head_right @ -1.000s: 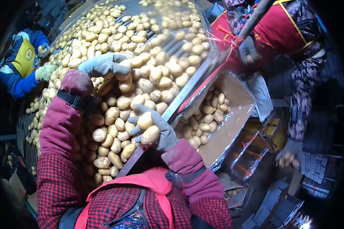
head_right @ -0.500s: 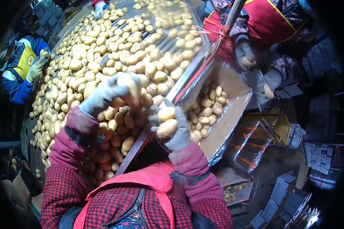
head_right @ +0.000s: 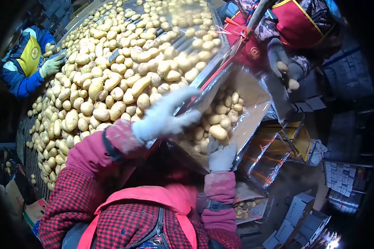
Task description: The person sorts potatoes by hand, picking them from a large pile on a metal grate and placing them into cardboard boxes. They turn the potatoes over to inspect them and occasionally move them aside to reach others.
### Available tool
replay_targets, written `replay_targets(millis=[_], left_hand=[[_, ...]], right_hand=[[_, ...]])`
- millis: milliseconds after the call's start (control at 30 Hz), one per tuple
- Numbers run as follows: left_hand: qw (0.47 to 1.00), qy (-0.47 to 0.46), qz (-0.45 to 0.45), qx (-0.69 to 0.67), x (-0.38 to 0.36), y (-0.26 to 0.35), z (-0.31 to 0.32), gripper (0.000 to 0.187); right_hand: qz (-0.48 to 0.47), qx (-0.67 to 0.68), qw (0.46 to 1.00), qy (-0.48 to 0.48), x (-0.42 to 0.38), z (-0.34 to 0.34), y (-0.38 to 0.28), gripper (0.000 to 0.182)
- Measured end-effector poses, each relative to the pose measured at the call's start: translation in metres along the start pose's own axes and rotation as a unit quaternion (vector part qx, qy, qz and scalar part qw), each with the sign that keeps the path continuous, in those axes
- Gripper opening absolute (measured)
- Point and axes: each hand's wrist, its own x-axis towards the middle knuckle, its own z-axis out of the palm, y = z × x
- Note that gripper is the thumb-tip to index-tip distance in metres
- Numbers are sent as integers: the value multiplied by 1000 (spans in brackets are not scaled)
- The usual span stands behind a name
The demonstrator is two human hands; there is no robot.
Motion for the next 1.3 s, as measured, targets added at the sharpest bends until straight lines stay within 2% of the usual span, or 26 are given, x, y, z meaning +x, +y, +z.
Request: replay_targets(millis=[33, 67, 133, 200, 267, 333, 400, 433, 467, 533, 567, 600, 633, 667, 700, 733, 767, 800, 867, 933, 1000, 1067, 1100, 1167, 1200, 1300], left_hand=[[992, 58, 73, 82, 0, -7, -19, 54], [975, 100, 76, 181, -1, -9, -37, 55], [915, 145, 61, 371, -7, -32, -65, 57], [904, 128, 1, 408, -13, -49, -80, 52], [915, 120, -34, 382, -16, -72, -85, 49], [937, 87, -80, 329, -19, -82, -87, 38], [951, 68, -36, 298, -21, -58, -82, 37], [970, 88, 2, 225, -29, -50, -72, 38], [983, 50, 31, 175, -34, -34, -71, 41], [996, -31, 50, 70, -43, -11, -67, 42], [996, -28, 49, 70, -44, -2, -75, 42], [988, -38, 61, 135, -46, 4, -89, 44], [976, -48, 73, 200, -50, 4, -102, 45], [957, 53, 91, 270, -59, -11, -114, 47], [951, 82, 29, 295, -62, -8, -136, 47], [907, 120, 28, 402, -64, -27, -160, 49], [865, 112, -35, 488, -69, -26, -181, 54], [782, 141, -40, 606, -81, -53, -197, 57], [754, 11, -186, 630, -87, -68, -225, 61], [772, 21, -163, 614, -95, -90, -239, 61], [775, -12, -173, 608, -88, -72, -236, 60], [776, -41, -181, 602, -88, -68, -236, 59], [795, -30, -176, 580, -93, -70, -236, 59], [820, 11, -152, 551, -102, -72, -232, 59], [821, 9, -153, 550, -105, -75, -231, 59], [856, 84, -91, 503, -117, -87, -235, 58]], right_hand=[[25, 16, 1000, -8, -3, -4, -1, 43], [50, 31, 998, -20, -3, -7, -3, 46], [104, 58, 992, -50, 1, -8, -5, 51], [162, 76, 981, -79, 0, 0, -3, 58], [168, 62, 980, -82, -1, 15, 2, 57], [205, 91, 948, -224, -1, 27, 9, 59], [212, 88, 937, -264, -10, 55, 15, 60], [235, 78, 932, -266, -19, 72, 16, 59], [260, 68, 926, -266, -30, 91, 18, 58], [249, 50, 930, -266, -47, 121, 34, 54], [125, -69, 932, -334, -53, 131, 45, 53], [-5, -185, 901, -391, -58, 139, 54, 56], [-136, -294, 840, -435, -61, 143, 56, 61], [-135, -294, 840, -437, -62, 146, 53, 61], [-51, -291, 851, -434, -63, 149, 49, 62], [34, -287, 856, -428, -63, 150, 48, 64], [40, -278, 862, -423, -64, 150, 53, 64], [41, -277, 862, -422, -65, 150, 56, 64], [54, -286, 853, -433, -63, 154, 61, 63], [92, -261, 862, -424, -66, 162, 62, 65], [134, -239, 869, -412, -67, 163, 67, 66], [20, -304, 825, -477, -64, 164, 74, 70], [19, -305, 824, -476, -63, 166, 75, 70], [-73, -336, 793, -503, -62, 169, 78, 75], [-71, -336, 793, -502, -62, 169, 80, 75], [-61, -270, 808, -520, -61, 174, 84, 76]])
